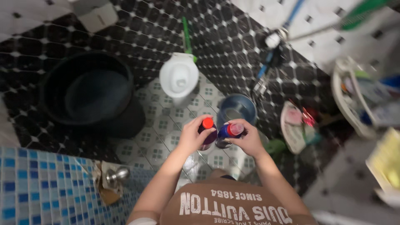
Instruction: The person retrieves two cleaning solution bottles from under the sink, places them on a shelf, and then pours one into the toilet bowl. They scoop water from a bucket and pour it into the toilet, then use a green toilet brush to scrub the bowl.
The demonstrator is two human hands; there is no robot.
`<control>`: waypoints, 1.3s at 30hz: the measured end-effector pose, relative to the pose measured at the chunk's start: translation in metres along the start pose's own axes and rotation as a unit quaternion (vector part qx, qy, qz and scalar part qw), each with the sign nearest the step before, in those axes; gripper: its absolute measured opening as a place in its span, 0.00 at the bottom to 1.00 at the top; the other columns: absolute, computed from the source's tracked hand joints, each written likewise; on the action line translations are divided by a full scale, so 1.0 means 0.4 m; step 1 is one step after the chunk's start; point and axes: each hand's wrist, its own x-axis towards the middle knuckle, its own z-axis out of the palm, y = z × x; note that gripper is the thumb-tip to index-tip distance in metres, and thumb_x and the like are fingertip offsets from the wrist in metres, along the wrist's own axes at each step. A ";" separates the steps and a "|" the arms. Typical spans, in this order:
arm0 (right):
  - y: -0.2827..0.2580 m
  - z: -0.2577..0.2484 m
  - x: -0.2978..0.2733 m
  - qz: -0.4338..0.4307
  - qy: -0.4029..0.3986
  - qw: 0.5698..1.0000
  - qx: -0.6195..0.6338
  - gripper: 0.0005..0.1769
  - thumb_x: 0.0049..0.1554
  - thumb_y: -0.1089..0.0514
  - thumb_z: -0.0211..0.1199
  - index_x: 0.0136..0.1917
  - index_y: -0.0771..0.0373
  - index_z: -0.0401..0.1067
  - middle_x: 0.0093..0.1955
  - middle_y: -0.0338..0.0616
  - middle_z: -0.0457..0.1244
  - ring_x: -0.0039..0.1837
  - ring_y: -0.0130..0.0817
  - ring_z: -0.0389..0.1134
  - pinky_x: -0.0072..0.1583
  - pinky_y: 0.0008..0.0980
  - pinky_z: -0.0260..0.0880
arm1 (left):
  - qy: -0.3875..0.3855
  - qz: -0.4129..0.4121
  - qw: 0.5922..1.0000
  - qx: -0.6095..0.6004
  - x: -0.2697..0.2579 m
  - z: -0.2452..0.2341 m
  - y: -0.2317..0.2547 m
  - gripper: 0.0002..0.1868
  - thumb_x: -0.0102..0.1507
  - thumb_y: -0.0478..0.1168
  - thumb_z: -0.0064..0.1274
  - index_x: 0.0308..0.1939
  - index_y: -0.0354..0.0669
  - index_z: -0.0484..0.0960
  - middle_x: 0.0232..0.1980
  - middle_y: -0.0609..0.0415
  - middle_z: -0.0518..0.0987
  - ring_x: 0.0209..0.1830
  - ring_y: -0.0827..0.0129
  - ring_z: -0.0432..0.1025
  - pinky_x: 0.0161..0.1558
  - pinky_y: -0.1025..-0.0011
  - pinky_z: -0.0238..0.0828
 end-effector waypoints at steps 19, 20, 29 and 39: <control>0.106 0.167 0.984 -0.044 -0.300 0.952 -0.039 0.34 0.53 0.69 0.70 0.71 0.66 0.65 0.68 0.43 0.63 0.67 0.30 0.66 0.68 0.34 0.67 | 0.318 -0.059 0.945 0.044 0.485 -0.322 -0.312 0.21 0.61 0.37 0.64 0.57 0.38 0.80 0.50 0.49 0.84 0.49 0.70 0.78 0.53 0.71 0.74; 0.102 0.195 1.041 -0.036 -0.299 0.952 -0.059 0.36 0.53 0.68 0.71 0.73 0.65 0.64 0.66 0.43 0.64 0.66 0.29 0.66 0.68 0.33 0.68 | 0.326 -0.051 0.942 0.053 0.518 -0.361 -0.325 0.21 0.62 0.37 0.64 0.57 0.38 0.80 0.49 0.49 0.84 0.48 0.71 0.78 0.53 0.72 0.75; 0.006 0.541 1.602 -0.211 -0.287 0.934 0.025 0.37 0.58 0.73 0.71 0.74 0.66 0.55 0.71 0.46 0.61 0.74 0.32 0.62 0.76 0.35 0.62 | 0.367 0.066 0.922 0.106 0.866 -0.830 -0.429 0.19 0.67 0.37 0.63 0.61 0.38 0.78 0.50 0.49 0.84 0.51 0.70 0.77 0.57 0.72 0.74; -0.001 0.847 2.113 -0.268 -0.261 0.927 0.014 0.36 0.58 0.76 0.69 0.74 0.64 0.57 0.70 0.45 0.61 0.74 0.35 0.63 0.76 0.36 0.62 | 0.408 0.146 0.893 0.125 1.217 -1.264 -0.644 0.18 0.69 0.37 0.60 0.61 0.39 0.77 0.53 0.49 0.84 0.53 0.68 0.79 0.59 0.70 0.74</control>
